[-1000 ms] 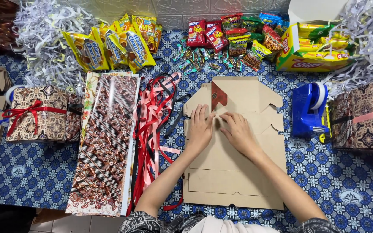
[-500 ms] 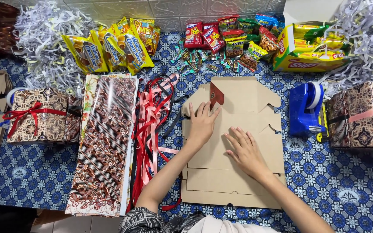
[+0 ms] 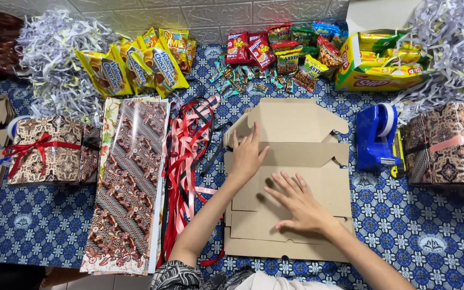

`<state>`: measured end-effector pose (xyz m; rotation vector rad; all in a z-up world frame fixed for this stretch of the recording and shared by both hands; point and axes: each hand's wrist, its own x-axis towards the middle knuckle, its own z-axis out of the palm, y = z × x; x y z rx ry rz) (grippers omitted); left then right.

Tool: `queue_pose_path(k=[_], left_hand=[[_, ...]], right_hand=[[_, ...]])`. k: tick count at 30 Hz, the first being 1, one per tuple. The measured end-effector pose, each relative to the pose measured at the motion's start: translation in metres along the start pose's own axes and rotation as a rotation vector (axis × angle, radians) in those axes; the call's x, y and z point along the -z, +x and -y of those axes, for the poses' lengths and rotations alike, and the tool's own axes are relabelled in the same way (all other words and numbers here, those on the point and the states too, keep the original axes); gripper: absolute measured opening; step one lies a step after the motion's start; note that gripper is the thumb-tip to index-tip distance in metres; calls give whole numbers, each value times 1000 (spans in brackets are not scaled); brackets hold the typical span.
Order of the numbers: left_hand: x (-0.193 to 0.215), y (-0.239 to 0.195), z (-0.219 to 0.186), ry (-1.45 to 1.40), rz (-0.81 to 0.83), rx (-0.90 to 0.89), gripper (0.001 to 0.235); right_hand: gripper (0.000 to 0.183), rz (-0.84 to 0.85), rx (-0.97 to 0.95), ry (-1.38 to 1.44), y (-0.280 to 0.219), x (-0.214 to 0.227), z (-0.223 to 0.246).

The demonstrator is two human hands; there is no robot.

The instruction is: The person folds flat cardboard pieces into small house-shaped boxes, aligns edges, and presses flaps to form the structure. They place a small decorative box inside one of the assembled boxes and continue folding additional cardboard pieces.

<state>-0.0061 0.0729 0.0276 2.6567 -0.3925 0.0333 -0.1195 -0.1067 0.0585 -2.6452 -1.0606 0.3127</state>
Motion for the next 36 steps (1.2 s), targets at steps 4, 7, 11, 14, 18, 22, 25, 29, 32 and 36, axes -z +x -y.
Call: queue_pose_path(k=[4, 7, 11, 14, 18, 22, 25, 29, 32, 36], left_hand=[[30, -1, -9, -150, 8, 53, 72], [51, 1, -14, -310, 94, 129, 72], [90, -1, -25, -541, 225, 283, 82], [88, 0, -17, -589, 267, 318, 87], [85, -3, -11, -625, 307, 332, 87], [99, -7, -17, -668, 295, 308, 89], [88, -5, -7, -775, 229, 298, 88], [55, 1, 28, -944, 164, 302, 90], [47, 7, 45, -1068, 121, 297, 89], [52, 19, 65, -1037, 94, 335, 90]], right_hand=[[96, 37, 28, 56, -1, 7, 9], [91, 8, 65, 47, 0, 5, 6], [75, -207, -64, -51, 0, -8, -13], [62, -450, -250, -153, 2, -14, -46], [50, -637, -440, -125, 2, 10, -67], [51, -643, -555, -139, 5, 14, -83], [48, -751, -683, 85, 0, 18, -99], [37, -717, -727, 249, -9, 8, -119], [36, -626, -624, 530, -14, 23, -113], [83, -390, -312, 1521, -23, 30, -115]])
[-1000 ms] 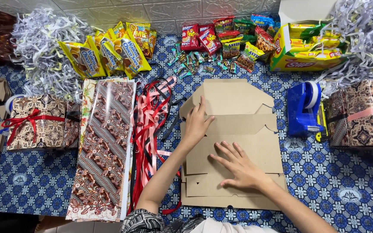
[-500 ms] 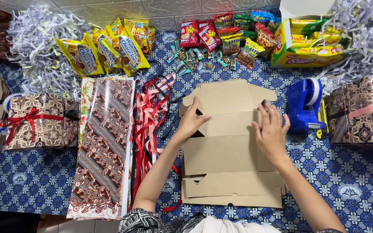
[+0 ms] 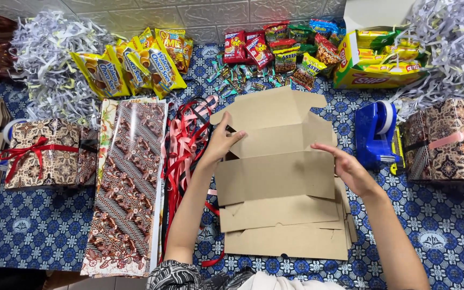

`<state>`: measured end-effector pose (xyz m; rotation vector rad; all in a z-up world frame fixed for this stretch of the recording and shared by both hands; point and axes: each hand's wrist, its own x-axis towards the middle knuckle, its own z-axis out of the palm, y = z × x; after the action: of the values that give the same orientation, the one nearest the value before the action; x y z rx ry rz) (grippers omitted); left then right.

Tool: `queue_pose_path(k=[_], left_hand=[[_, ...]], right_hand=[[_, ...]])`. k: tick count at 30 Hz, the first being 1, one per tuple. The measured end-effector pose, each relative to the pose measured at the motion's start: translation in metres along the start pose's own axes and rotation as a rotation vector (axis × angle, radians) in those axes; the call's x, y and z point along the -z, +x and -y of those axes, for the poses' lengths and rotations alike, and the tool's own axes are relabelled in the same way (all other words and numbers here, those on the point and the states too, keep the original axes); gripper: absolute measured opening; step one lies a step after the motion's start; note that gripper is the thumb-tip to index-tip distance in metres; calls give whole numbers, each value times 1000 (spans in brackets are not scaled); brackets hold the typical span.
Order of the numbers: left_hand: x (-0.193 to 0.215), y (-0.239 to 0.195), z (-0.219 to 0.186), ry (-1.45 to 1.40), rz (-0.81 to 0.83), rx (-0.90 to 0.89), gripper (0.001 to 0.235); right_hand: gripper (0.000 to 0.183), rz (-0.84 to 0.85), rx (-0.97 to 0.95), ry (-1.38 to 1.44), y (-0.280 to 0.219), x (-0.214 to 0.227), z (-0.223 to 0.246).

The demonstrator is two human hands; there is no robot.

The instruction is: The person folds flat cardboard pieces into small house-shaped boxes, aligns edges, and presses flaps to form the structure. They place a small decorative box inside one of the assembled boxes and continue folding additional cardboard pieces.

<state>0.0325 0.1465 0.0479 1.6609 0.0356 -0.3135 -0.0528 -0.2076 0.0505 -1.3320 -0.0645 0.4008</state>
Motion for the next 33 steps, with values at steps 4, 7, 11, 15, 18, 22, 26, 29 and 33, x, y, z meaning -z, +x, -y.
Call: queue_pose_path(k=[4, 7, 11, 15, 18, 22, 26, 29, 33], left_hand=[[11, 9, 6, 19, -6, -2, 88], [12, 10, 10, -17, -11, 3, 88], [16, 24, 32, -46, -18, -35, 88], [13, 16, 18, -5, -7, -46, 88], [12, 7, 1, -83, 49, 16, 92], [0, -9, -12, -108, 83, 49, 91], [-25, -57, -62, 331, 122, 63, 89], [-38, -63, -44, 600, 174, 42, 83], [-52, -59, 10, 931, 4, -203, 79]], right_hand=[[69, 85, 45, 244, -15, -28, 17], [62, -10, -125, -46, -26, -35, 16], [97, -84, -229, -210, -40, -55, 25], [74, -306, -290, -146, -48, -96, 46], [60, -377, -266, -92, -55, -88, 35], [59, -417, -258, -4, -70, -86, 46], [58, -400, -425, -142, -79, -86, 63], [55, -357, -555, -594, -83, -68, 52], [35, -642, -414, -1376, -74, -44, 30]])
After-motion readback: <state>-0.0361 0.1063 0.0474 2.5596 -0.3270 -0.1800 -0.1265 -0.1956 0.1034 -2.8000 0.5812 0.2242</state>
